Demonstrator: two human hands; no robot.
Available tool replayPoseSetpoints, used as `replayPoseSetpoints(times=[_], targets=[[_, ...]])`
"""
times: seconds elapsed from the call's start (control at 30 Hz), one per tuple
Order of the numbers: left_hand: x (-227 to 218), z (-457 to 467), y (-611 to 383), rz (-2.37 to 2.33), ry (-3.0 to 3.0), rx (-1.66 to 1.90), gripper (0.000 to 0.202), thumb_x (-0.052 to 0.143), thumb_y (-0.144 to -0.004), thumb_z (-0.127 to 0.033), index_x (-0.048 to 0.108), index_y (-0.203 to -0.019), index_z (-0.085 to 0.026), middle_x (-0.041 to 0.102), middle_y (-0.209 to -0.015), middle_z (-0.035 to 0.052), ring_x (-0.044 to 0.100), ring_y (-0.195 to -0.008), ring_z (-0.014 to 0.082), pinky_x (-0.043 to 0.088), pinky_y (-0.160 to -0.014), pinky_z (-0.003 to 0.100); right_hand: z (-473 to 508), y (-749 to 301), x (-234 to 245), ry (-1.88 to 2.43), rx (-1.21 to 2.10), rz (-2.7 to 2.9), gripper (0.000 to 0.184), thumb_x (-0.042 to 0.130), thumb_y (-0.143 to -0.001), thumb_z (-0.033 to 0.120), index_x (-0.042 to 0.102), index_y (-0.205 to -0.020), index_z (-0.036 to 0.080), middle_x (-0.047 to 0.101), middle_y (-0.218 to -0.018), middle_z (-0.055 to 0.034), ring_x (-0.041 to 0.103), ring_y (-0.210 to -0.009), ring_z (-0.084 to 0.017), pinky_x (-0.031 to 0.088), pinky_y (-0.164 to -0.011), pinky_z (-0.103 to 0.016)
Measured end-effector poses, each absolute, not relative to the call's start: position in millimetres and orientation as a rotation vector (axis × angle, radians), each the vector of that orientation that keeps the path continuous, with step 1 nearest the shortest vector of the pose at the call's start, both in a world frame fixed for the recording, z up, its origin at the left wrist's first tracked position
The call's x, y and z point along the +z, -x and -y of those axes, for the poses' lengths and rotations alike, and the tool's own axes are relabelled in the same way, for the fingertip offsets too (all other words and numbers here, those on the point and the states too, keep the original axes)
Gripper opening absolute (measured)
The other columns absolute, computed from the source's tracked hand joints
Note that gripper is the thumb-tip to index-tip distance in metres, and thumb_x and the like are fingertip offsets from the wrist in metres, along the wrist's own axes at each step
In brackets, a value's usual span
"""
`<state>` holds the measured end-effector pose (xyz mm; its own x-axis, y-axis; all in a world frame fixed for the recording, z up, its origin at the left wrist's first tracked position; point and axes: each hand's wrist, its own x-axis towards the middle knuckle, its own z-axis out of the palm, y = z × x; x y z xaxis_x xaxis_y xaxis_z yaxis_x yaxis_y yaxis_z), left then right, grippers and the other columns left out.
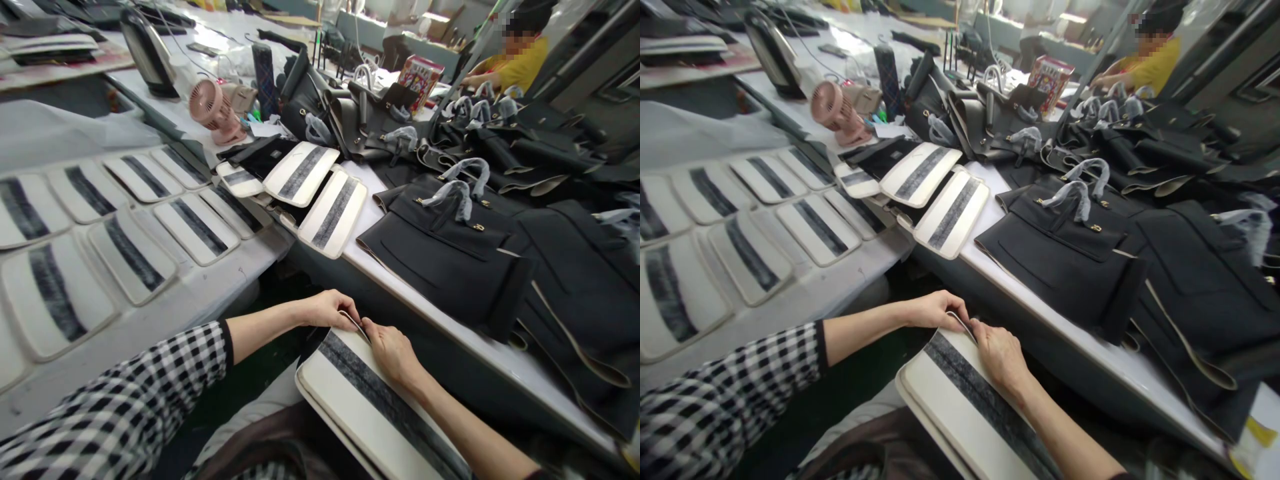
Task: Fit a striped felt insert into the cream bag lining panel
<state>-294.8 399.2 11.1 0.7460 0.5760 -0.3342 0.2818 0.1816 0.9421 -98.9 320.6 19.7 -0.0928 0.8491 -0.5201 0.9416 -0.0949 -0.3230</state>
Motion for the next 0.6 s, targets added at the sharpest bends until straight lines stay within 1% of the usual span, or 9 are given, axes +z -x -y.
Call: replayPoseSetpoints(times=[0.1,0.17,0.27,0.33,0.37,0.43,0.5,0.53,0.6], targets=[[9.6,-395.8,299.5,-0.815,-1.365,0.300,0.025,0.072,-0.065,-0.026,0.072,-0.087,-0.014,0.070,-0.082,0.0024,0.061,-0.076,0.0150,0.045,-0.069,0.023,-323.1,100.8,19.3,-1.981,-1.007,-2.048,0.071,0.007,-0.099,0.057,0.072,-0.097,0.028,0.074,-0.098,-0.0080,0.067,-0.093,-0.029,0.044,-0.073,-0.034],[8.1,-395.1,300.0,-0.855,-1.389,0.308,0.024,0.071,-0.065,-0.025,0.073,-0.087,-0.015,0.071,-0.083,0.0020,0.061,-0.078,0.0161,0.045,-0.069,0.024,-325.7,103.6,20.0,-1.949,-1.030,-2.078,0.070,0.007,-0.099,0.056,0.072,-0.101,0.029,0.073,-0.100,-0.0071,0.067,-0.095,-0.028,0.044,-0.074,-0.034],[6.1,-398.2,300.9,-0.851,-1.424,0.265,0.023,0.071,-0.065,-0.025,0.073,-0.086,-0.015,0.070,-0.082,0.0012,0.060,-0.080,0.0162,0.044,-0.070,0.024,-330.0,109.0,20.8,-1.903,-1.052,-2.104,0.068,0.007,-0.099,0.057,0.070,-0.108,0.031,0.073,-0.104,-0.0064,0.066,-0.100,-0.029,0.043,-0.075,-0.034],[6.2,-402.4,303.8,-0.807,-1.466,0.198,0.023,0.072,-0.067,-0.026,0.071,-0.087,-0.016,0.067,-0.081,0.0001,0.058,-0.078,0.0151,0.043,-0.068,0.023,-332.4,111.8,20.5,-1.884,-1.084,-2.125,0.070,0.007,-0.099,0.059,0.070,-0.106,0.031,0.073,-0.104,-0.0064,0.066,-0.100,-0.028,0.043,-0.076,-0.033],[6.9,-404.7,306.0,-0.774,-1.476,0.154,0.025,0.073,-0.066,-0.027,0.070,-0.088,-0.016,0.066,-0.081,-0.0007,0.057,-0.078,0.0146,0.042,-0.067,0.023,-333.4,112.8,20.1,-1.873,-1.110,-2.139,0.071,0.007,-0.099,0.059,0.071,-0.104,0.030,0.073,-0.103,-0.0063,0.066,-0.099,-0.028,0.043,-0.077,-0.033],[9.5,-409.0,310.5,-0.700,-1.450,0.065,0.036,0.079,-0.062,-0.029,0.068,-0.094,-0.018,0.064,-0.083,-0.0022,0.056,-0.079,0.0143,0.042,-0.069,0.023,-335.4,114.2,19.3,-1.849,-1.168,-2.170,0.071,0.007,-0.099,0.059,0.072,-0.100,0.029,0.073,-0.102,-0.0060,0.067,-0.097,-0.026,0.044,-0.077,-0.032],[13.6,-412.7,313.2,-0.655,-1.412,0.013,0.044,0.082,-0.060,-0.035,0.066,-0.099,-0.019,0.063,-0.086,-0.0025,0.056,-0.083,0.0146,0.042,-0.071,0.023,-337.6,115.0,18.7,-1.802,-1.196,-2.217,0.070,0.008,-0.099,0.058,0.071,-0.099,0.027,0.073,-0.100,-0.0063,0.067,-0.093,-0.025,0.043,-0.075,-0.031],[16.1,-414.3,313.1,-0.656,-1.417,0.007,0.043,0.081,-0.064,-0.040,0.066,-0.098,-0.019,0.063,-0.087,-0.0021,0.056,-0.084,0.0148,0.041,-0.072,0.023,-338.7,115.3,18.5,-1.778,-1.187,-2.237,0.071,0.007,-0.100,0.057,0.071,-0.098,0.025,0.073,-0.098,-0.0073,0.067,-0.091,-0.025,0.043,-0.073,-0.031],[21.7,-417.5,309.2,-0.713,-1.495,-0.001,0.041,0.070,-0.073,-0.055,0.067,-0.089,-0.018,0.062,-0.083,-0.0011,0.054,-0.081,0.0147,0.040,-0.069,0.023,-340.4,115.1,18.0,-1.746,-1.156,-2.259,0.075,0.005,-0.099,0.056,0.071,-0.092,0.021,0.072,-0.091,-0.0104,0.067,-0.085,-0.026,0.043,-0.069,-0.031]])
